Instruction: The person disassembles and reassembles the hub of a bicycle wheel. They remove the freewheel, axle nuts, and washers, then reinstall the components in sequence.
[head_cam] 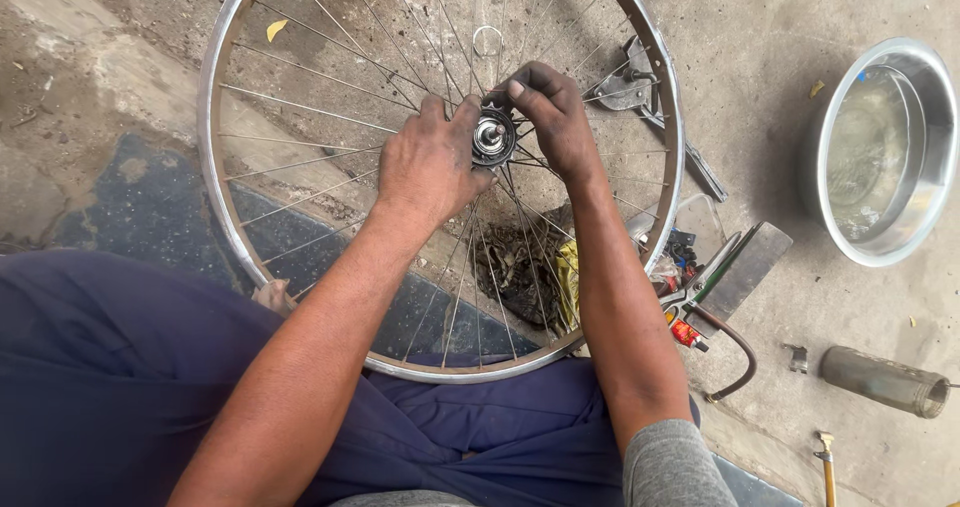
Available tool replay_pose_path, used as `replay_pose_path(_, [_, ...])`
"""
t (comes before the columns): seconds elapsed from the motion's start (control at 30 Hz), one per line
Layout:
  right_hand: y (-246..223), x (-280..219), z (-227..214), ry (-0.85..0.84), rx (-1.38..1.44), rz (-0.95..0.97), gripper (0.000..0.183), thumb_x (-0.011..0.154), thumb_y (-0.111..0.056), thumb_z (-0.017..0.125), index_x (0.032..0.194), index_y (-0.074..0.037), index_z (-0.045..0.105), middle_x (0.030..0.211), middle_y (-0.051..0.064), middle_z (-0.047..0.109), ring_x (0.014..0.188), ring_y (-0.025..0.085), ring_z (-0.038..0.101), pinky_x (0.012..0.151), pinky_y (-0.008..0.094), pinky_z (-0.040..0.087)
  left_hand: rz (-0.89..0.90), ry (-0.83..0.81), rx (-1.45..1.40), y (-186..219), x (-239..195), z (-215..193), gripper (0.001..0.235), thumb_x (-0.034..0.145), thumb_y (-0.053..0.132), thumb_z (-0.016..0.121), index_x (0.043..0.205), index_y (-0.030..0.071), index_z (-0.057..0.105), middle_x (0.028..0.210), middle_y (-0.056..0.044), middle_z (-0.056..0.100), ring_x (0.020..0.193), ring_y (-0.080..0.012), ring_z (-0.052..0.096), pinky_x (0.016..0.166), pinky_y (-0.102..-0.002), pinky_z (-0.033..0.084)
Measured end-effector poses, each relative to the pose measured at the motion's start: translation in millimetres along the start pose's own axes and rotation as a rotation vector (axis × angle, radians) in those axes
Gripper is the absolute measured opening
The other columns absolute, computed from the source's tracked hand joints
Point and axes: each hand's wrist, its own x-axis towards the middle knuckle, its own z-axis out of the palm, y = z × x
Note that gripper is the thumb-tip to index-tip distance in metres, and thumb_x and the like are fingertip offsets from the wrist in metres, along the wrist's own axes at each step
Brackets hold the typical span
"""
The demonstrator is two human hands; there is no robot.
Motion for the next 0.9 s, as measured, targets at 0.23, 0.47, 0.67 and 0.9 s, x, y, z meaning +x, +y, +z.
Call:
replay_pose_path(0.23, [-22.6,-22.6,-4.4,0.064,0.096,-0.026,0.025,0.102,-0.027,0.064,0.106,-0.004,0.070,0.110,0.012,0.076,0.104,0.020,0.070,0.104,0.041,0.054,0.068,0.053,-0.123,-5.1,14.1,7.6,0.091,0.071,0.039,0.095,0.136,-0.004,0.049,0.124,-0.022,0.053,0.105,-0.0295,0.062,0.086,-0.041,0.059])
replay_pose_path(0.47, [-33.0,-45.2,11.3,0.326,0.254,0.137,0.020,0.103,-0.023,0.061,0.100,-0.004,0.068,0.114,0.013,0.076,0.102,0.019,0.069,0.104,0.039,0.054,0.105,0.132,-0.261,-9.1,13.3,-0.7,0.092,0.068,0.037,0.097,0.134,-0.005,0.049,0.125,-0.023,0.053,0.109,-0.0326,0.060,0.092,-0.045,0.056])
replay_pose_path(0.67, [-23.5,-80.0,21.0,0.492,0.585,0.251,0.013,0.099,-0.018,0.064,0.098,-0.005,0.066,0.112,0.014,0.075,0.099,0.022,0.071,0.099,0.043,0.059,0.111,0.080,-0.187,-9.0,15.0,-3.7,0.098,0.066,0.040,0.097,0.136,-0.007,0.047,0.123,-0.022,0.053,0.106,-0.0320,0.060,0.093,-0.046,0.055])
replay_pose_path(0.9, [-11.9,-83.2,26.2,0.348,0.572,0.179,0.021,0.103,-0.021,0.065,0.108,-0.002,0.068,0.128,0.011,0.071,0.103,0.016,0.066,0.105,0.039,0.053,0.061,0.037,-0.157,-5.5,18.1,-2.4,0.098,0.066,0.041,0.098,0.138,-0.005,0.049,0.120,-0.019,0.055,0.104,-0.0311,0.062,0.089,-0.045,0.057])
